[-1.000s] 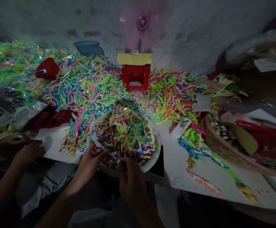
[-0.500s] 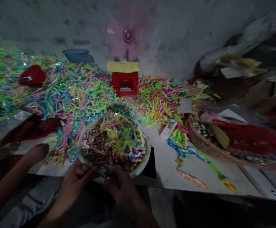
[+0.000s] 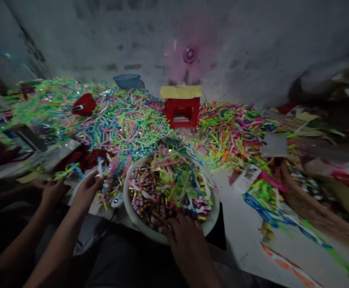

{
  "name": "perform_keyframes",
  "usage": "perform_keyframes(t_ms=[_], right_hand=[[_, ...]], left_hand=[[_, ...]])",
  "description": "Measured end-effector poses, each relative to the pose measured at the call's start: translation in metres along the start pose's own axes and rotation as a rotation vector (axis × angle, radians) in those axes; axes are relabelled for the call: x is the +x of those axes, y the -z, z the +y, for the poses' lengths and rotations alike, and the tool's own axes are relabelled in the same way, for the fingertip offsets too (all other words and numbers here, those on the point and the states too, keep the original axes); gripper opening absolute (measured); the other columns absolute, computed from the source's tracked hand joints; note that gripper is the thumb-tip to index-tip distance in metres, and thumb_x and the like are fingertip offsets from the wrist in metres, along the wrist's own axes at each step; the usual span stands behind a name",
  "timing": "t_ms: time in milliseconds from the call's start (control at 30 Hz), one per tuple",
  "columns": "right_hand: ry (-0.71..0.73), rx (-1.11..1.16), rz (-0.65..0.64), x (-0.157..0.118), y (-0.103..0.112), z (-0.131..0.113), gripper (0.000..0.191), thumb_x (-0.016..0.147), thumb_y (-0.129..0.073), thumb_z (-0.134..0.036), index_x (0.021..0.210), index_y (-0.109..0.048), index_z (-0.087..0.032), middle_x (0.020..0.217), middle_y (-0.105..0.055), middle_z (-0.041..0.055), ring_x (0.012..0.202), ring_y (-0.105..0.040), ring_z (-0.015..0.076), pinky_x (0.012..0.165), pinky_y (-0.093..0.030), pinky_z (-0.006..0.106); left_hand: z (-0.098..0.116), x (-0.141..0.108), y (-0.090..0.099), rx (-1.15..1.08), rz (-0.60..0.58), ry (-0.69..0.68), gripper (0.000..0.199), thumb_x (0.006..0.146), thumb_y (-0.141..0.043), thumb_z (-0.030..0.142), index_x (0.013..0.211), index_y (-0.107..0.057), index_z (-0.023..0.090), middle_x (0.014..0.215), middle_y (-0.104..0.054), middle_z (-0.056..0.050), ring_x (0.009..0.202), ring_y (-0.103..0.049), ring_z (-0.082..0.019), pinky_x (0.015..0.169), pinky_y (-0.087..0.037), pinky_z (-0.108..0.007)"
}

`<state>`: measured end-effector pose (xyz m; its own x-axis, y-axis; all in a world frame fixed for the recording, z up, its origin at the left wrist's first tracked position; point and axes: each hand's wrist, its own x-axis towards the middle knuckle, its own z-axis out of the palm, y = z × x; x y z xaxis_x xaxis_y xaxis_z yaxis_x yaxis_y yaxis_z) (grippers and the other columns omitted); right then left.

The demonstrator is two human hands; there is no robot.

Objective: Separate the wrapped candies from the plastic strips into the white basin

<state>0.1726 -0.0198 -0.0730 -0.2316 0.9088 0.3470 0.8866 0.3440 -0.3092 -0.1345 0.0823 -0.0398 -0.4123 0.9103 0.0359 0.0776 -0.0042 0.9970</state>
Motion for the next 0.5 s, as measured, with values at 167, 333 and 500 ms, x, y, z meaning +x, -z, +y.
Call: perform_keyframes(t_ms=[167, 333, 500], right_hand=[[-0.007, -0.100, -0.047, 0.005, 0.004, -0.002, 0.024, 0.087, -0.057, -0.041, 0.083, -0.070, -0.022, 0.081, -0.072, 0.0074, 0.076, -0.066, 0.0261, 0.070, -0.042, 0.037], [-0.089, -0.064, -0.121, 0.015, 0.007, -0.006, 0.014, 0.081, -0.065, -0.035, 0.082, -0.072, -0.023, 0.072, -0.072, 0.0058, 0.066, -0.068, 0.0239, 0.059, -0.040, 0.031], [-0.168, -0.066, -0.238, 0.030, 0.008, -0.012, 0.013, 0.080, -0.066, -0.031, 0.071, -0.070, -0.023, 0.065, -0.071, 0.0049, 0.062, -0.069, 0.0239, 0.050, -0.032, 0.028]], left_hand=[[-0.007, 0.066, -0.001, 0.214, -0.108, -0.052, 0.056, 0.057, -0.075, 0.051, 0.097, -0.070, 0.013, 0.100, -0.072, -0.013, 0.094, -0.064, -0.026, 0.085, -0.048, -0.035], [0.001, 0.052, -0.015, 0.293, -0.138, -0.114, 0.046, 0.070, -0.067, 0.043, 0.105, -0.069, 0.013, 0.112, -0.069, -0.015, 0.106, -0.061, -0.030, 0.095, -0.045, -0.042], [0.009, 0.001, -0.036, 0.539, -0.455, -0.541, 0.034, 0.084, -0.056, 0.037, 0.111, -0.068, 0.020, 0.118, -0.067, -0.011, 0.112, -0.058, -0.026, 0.101, -0.041, -0.041]])
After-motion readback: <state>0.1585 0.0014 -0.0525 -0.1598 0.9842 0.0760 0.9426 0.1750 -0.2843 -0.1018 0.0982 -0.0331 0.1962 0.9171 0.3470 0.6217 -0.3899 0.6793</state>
